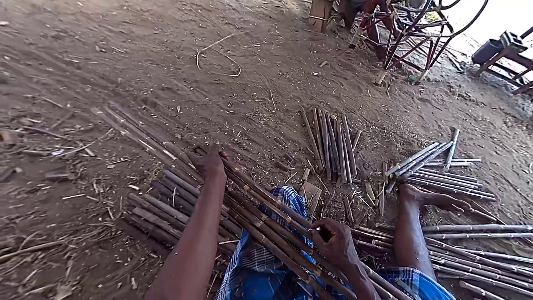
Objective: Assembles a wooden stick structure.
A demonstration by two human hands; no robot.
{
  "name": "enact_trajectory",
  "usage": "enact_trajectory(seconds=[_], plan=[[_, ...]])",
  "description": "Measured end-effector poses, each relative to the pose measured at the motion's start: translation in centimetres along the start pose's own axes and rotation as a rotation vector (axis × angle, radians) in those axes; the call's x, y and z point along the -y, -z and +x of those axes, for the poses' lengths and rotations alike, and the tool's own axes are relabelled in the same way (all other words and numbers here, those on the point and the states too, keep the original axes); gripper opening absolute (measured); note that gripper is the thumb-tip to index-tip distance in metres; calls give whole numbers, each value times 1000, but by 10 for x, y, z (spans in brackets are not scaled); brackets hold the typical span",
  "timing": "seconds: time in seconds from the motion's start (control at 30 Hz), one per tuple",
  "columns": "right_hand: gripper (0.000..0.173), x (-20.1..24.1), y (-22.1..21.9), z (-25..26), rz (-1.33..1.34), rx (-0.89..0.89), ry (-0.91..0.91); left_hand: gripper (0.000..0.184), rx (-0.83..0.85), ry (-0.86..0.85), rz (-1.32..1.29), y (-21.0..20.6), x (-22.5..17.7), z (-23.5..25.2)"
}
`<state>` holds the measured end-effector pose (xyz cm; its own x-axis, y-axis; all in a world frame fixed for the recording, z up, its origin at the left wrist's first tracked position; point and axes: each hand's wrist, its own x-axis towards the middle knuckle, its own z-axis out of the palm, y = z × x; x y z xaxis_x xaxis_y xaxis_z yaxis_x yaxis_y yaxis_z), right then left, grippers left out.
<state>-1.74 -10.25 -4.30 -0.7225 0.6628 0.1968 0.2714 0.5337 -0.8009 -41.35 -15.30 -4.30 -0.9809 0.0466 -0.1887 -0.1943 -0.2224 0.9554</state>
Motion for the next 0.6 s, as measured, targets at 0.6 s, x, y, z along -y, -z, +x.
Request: enact_trajectory(seconds=[0.6], plan=[[23, -13, 36, 1, 104, 72, -394, 61, 5, 2, 66, -7, 8, 19]])
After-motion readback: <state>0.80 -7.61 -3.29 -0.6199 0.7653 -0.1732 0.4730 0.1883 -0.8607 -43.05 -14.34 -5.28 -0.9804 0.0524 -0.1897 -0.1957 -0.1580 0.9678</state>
